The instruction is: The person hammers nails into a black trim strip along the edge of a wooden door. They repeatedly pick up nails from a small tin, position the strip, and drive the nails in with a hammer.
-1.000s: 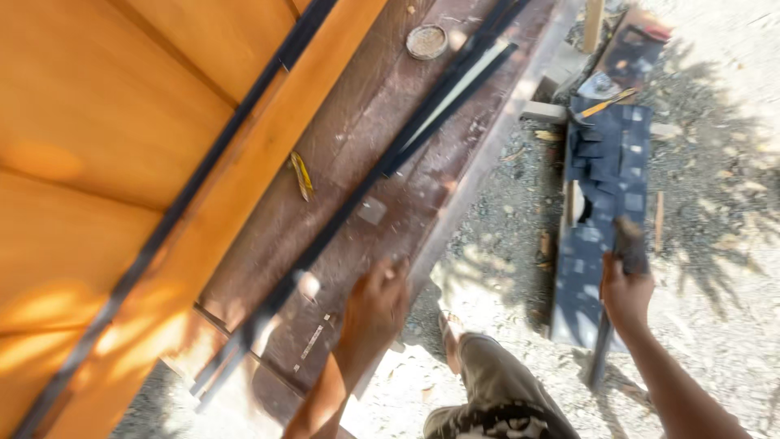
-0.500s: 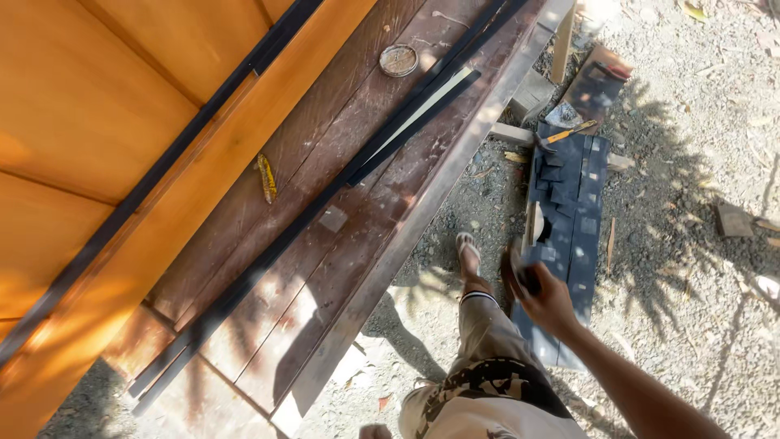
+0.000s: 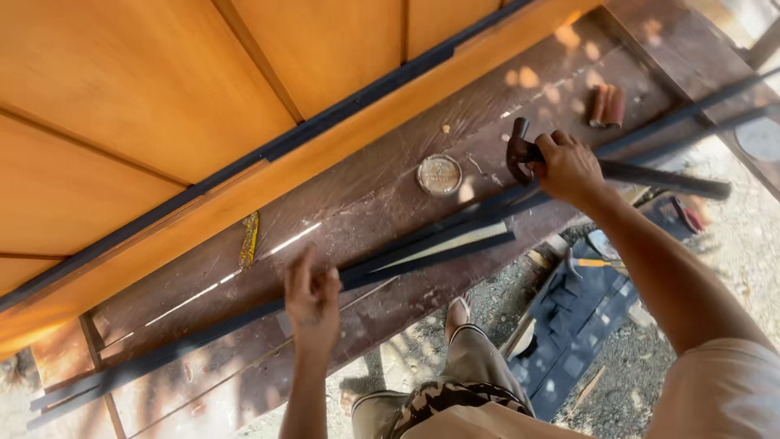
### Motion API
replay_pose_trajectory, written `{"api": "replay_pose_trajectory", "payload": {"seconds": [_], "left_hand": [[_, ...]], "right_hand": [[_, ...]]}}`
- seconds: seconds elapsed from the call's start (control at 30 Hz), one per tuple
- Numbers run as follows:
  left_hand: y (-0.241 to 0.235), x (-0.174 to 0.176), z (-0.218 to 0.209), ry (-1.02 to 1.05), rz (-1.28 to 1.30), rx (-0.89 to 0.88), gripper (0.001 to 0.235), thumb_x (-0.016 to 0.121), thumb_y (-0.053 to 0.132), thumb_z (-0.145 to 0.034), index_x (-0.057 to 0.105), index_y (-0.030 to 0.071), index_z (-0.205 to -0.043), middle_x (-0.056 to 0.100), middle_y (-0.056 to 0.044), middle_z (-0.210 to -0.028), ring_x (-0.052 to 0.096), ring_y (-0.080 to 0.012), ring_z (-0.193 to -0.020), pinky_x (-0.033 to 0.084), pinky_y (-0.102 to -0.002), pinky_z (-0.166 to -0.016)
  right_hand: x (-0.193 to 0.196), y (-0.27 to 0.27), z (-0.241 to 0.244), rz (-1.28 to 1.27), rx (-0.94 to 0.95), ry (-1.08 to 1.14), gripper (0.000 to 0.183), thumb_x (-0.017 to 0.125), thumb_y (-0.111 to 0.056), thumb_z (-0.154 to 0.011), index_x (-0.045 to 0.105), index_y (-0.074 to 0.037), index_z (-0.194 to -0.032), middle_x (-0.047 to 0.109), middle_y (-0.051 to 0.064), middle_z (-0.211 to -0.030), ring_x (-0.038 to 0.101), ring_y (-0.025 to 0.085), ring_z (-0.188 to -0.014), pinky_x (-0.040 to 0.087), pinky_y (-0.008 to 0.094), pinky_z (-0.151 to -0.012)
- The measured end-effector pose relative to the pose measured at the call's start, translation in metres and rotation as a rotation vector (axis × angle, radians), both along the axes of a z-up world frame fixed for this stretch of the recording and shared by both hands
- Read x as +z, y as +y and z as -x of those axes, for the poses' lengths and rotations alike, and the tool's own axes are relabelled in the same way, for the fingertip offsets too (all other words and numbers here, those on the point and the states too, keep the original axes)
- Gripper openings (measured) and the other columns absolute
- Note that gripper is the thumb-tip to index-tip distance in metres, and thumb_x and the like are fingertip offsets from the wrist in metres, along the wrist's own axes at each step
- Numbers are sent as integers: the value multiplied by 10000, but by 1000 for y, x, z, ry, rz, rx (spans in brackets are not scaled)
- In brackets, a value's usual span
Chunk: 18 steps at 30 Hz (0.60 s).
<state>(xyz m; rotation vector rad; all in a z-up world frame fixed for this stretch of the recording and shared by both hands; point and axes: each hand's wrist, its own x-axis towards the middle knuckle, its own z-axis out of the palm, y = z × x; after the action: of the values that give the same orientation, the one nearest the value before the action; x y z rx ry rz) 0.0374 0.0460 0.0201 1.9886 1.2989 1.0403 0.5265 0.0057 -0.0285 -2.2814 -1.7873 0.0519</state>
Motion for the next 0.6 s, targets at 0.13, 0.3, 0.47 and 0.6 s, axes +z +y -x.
{"api": "replay_pose_trajectory", "payload": {"seconds": [0.13,0.3,0.47,0.6], "left_hand": [[62,12,-33,-113,101,234,562,635,-42,-923,502,-12,-1469,463,-205,-1519,619,-124,-686,530,-254,-595],[63,0,-49,-122,157,194,500,631,-18,-990,525,-12,-1478,478,-208,-1504,717,-139,-847,608,-241,-689],[66,-6,-52,-161,198,294,534,669,-27,-936,520,-22,-1450,466,-220,-1469,704,-151,-809,589,-237,-628],[97,-24,-60,-329,43,235,688,642,-100,-935,365,14,-1554,434,-182,-1551,671,-125,-853,595,-227,-751]], "right_hand": [[-45,49,-54,165,56,-37,378,751,-209,-891,633,-88,-1229,599,177,-1265,541,391,-1223,457,536,-1003],[-62,91,-67,169,125,-47,439,780,-177,-842,636,-95,-1248,597,163,-1271,522,383,-1257,434,526,-1027],[-64,103,-63,152,140,-3,400,766,-172,-893,637,-128,-1269,616,108,-1308,527,361,-1301,429,525,-1064],[-76,100,-76,156,135,-24,396,753,-210,-879,649,-130,-1252,620,127,-1309,530,365,-1295,433,533,-1049]]}}
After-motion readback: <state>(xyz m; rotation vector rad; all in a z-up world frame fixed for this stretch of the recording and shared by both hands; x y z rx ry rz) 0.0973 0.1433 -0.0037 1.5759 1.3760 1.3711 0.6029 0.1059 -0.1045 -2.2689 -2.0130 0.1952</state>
